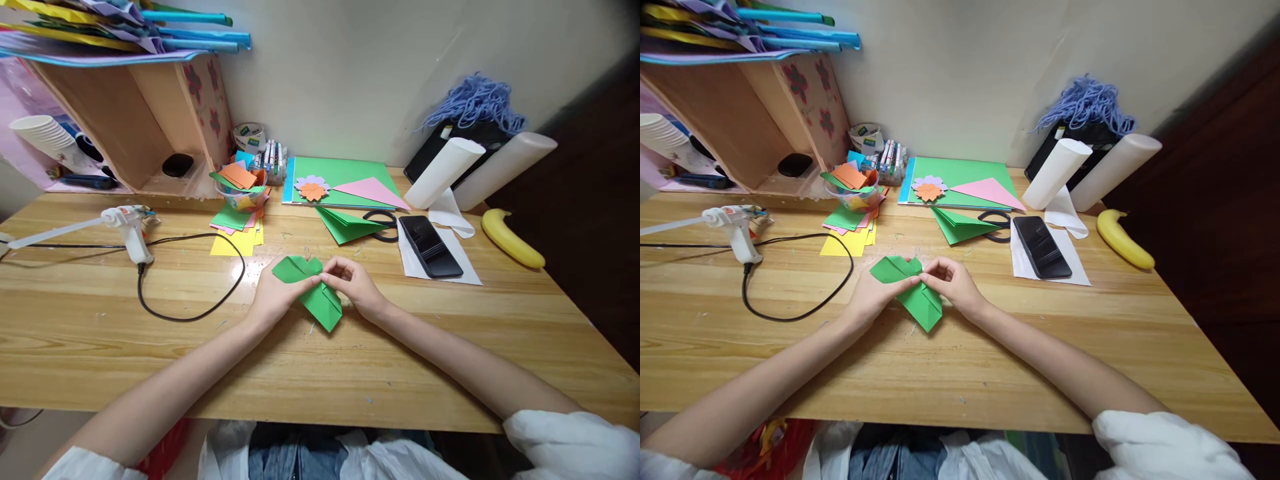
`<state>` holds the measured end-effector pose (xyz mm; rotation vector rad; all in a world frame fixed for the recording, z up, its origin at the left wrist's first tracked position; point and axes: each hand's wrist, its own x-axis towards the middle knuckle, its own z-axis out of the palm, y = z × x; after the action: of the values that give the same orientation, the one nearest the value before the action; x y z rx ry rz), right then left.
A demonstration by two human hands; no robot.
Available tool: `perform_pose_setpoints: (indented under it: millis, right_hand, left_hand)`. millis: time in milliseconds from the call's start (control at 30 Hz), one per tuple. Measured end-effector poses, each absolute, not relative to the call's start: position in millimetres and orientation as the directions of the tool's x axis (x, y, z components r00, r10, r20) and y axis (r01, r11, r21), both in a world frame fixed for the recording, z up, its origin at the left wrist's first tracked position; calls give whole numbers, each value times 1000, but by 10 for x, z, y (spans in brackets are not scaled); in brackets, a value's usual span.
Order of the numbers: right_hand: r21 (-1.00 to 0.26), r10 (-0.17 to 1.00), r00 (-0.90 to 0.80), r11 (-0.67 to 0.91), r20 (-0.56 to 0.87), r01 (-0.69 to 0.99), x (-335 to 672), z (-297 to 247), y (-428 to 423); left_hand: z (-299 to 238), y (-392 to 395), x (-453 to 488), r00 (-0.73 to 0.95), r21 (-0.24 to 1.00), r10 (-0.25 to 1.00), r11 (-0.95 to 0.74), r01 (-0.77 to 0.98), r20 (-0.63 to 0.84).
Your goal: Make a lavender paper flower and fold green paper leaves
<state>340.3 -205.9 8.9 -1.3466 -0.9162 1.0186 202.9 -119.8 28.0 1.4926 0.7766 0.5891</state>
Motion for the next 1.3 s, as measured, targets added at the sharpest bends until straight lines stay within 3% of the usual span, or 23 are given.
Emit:
perform_pose_setpoints:
  millis: [1300]
  right_hand:
    - [-995,979,182,-98,-90,34,3441,78,-2051]
  left_hand:
    - [288,-1122,1990,718,960,644,102,259,-262]
